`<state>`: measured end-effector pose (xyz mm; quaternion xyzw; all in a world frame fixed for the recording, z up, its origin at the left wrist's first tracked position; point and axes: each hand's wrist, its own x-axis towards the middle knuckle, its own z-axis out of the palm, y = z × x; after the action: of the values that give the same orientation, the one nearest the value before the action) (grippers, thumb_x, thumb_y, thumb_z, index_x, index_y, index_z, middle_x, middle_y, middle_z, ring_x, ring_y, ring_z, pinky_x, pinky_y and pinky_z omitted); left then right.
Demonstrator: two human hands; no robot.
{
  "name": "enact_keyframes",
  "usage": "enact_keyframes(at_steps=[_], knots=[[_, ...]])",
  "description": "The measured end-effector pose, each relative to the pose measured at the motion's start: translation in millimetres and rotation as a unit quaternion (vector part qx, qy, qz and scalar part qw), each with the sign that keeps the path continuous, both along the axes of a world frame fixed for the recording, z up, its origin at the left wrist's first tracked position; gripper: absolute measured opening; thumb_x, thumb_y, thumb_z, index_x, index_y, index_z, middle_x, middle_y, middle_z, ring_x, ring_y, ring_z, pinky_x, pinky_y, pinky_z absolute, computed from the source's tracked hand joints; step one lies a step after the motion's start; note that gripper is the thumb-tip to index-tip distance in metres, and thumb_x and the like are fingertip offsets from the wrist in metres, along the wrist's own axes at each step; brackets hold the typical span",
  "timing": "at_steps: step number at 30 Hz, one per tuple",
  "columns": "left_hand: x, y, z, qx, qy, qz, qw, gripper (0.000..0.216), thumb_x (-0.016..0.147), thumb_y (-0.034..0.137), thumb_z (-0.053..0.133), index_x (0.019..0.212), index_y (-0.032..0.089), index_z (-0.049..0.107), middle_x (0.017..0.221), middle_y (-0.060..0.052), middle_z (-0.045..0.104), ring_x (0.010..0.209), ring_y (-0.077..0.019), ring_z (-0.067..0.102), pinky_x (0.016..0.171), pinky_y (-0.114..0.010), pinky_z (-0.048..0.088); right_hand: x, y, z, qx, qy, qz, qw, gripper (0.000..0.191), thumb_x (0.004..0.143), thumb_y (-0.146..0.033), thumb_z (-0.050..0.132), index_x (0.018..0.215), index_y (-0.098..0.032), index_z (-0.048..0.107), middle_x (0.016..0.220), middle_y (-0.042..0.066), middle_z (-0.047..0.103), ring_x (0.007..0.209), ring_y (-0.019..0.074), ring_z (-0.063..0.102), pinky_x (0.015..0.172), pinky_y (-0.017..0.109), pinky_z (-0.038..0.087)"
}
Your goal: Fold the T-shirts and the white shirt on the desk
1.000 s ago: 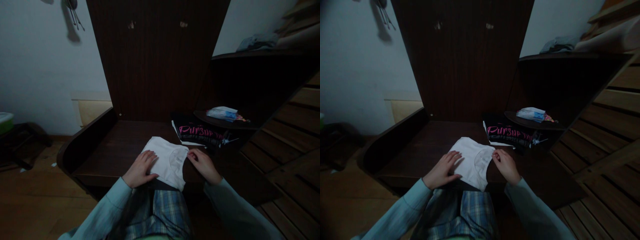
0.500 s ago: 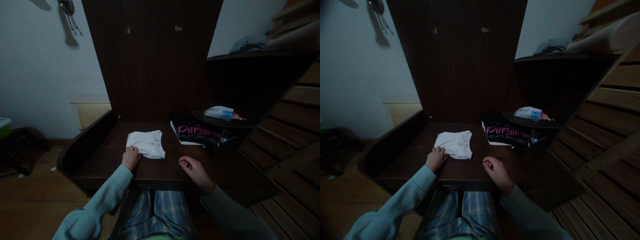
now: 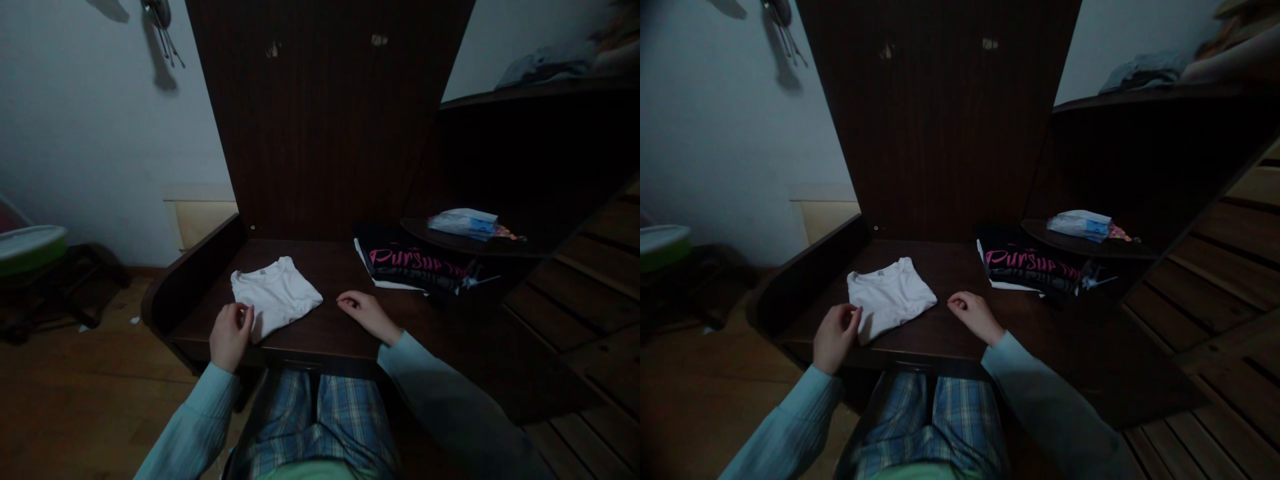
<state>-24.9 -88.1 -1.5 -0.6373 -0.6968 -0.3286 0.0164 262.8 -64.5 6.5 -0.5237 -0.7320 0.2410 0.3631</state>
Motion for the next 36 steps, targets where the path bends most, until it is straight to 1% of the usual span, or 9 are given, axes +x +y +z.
enact_keyframes(at_steps=[2,5,10,18,21,24,27,30,36], knots=[[-9.6,-5.6,-3.8,-0.023,0.002,0.022,0.999,0.034,0.080,0.048,0.036,0.076,0.019,0.053,0.076,-0.005,0.054,0.076,-0.0205,0.055,0.069,-0.030,0.043,-13.5,21.7,-0.8,-0.051,0.015,0.003,0.999,0.017,0.072,-0.028,0.055,0.081,-0.015,0.062,0.076,0.003,0.062,0.070,0.0134,0.056,0.067,0.025,0.044],[-12.8,-7.2,-10.3,-0.069,-0.008,-0.026,0.997,0.035,0.077,0.051,0.038,0.071,0.019,0.052,0.075,-0.005,0.053,0.075,-0.0209,0.054,0.071,-0.032,0.044,-37.6,47.4,-6.5,-0.115,0.034,0.002,0.993,0.016,0.069,-0.027,0.058,0.078,-0.014,0.061,0.074,0.003,0.062,0.068,0.0128,0.056,0.066,0.024,0.043],[-6.7,6.3,-21.7,-0.070,-0.074,-0.104,0.989,0.027,0.074,0.045,0.044,0.074,0.019,0.052,0.078,-0.004,0.054,0.080,-0.0201,0.054,0.075,-0.032,0.044,-53.2,62.0,-17.0,-0.124,0.038,-0.040,0.991,0.007,0.063,-0.019,0.059,0.060,-0.017,0.053,0.059,-0.002,0.054,0.059,0.0118,0.051,0.057,0.023,0.038],[27.4,22.1,-25.5,-0.044,-0.188,-0.185,0.964,0.023,0.069,0.041,0.052,0.064,0.018,0.053,0.076,-0.004,0.054,0.078,-0.0189,0.053,0.075,-0.031,0.043,11.6,36.2,-31.1,-0.112,0.162,-0.135,0.971,0.011,0.060,-0.024,0.054,0.059,-0.021,0.044,0.050,-0.006,0.044,0.051,0.0112,0.045,0.052,0.023,0.034],[43.7,16.3,-26.3,-0.001,-0.219,-0.203,0.954,0.021,0.070,0.040,0.051,0.066,0.019,0.052,0.080,-0.003,0.056,0.082,-0.0184,0.053,0.077,-0.030,0.041,29.4,19.3,-31.7,-0.183,0.199,-0.121,0.955,0.020,0.057,-0.029,0.059,0.070,-0.020,0.047,0.053,-0.006,0.048,0.049,0.0108,0.045,0.047,0.022,0.032],[50.5,9.9,-25.5,-0.032,-0.255,-0.229,0.939,0.022,0.074,0.040,0.046,0.072,0.018,0.051,0.074,0.000,0.055,0.075,-0.0157,0.052,0.071,-0.026,0.041,34.0,11.0,-29.0,-0.224,0.178,-0.055,0.957,0.029,0.054,-0.038,0.064,0.072,-0.018,0.052,0.054,-0.004,0.050,0.050,0.0102,0.044,0.046,0.022,0.030],[49.0,6.0,-22.7,-0.083,-0.276,-0.222,0.931,0.025,0.077,0.042,0.041,0.070,0.018,0.048,0.061,0.004,0.049,0.061,-0.0124,0.048,0.058,-0.022,0.038,31.2,10.4,-30.2,-0.204,0.151,-0.001,0.967,0.030,0.054,-0.043,0.064,0.062,-0.017,0.052,0.055,-0.003,0.049,0.051,0.0097,0.043,0.049,0.022,0.032],[44.9,3.5,-19.8,-0.097,-0.272,-0.221,0.932,0.030,0.078,0.044,0.040,0.065,0.018,0.047,0.057,0.005,0.045,0.058,-0.0112,0.045,0.055,-0.021,0.036,28.5,9.9,-37.3,-0.130,0.135,-0.014,0.982,0.030,0.058,-0.045,0.062,0.066,-0.017,0.052,0.062,-0.002,0.051,0.055,0.0107,0.044,0.052,0.023,0.034],[39.6,1.8,-19.4,-0.124,-0.266,-0.267,0.918,0.029,0.074,0.044,0.049,0.074,0.017,0.059,0.076,-0.001,0.061,0.077,-0.0166,0.055,0.072,-0.025,0.041,32.5,8.3,-45.9,-0.093,0.101,0.011,0.991,0.028,0.070,-0.047,0.051,0.073,-0.019,0.051,0.067,-0.002,0.051,0.061,0.0123,0.045,0.057,0.024,0.035]])
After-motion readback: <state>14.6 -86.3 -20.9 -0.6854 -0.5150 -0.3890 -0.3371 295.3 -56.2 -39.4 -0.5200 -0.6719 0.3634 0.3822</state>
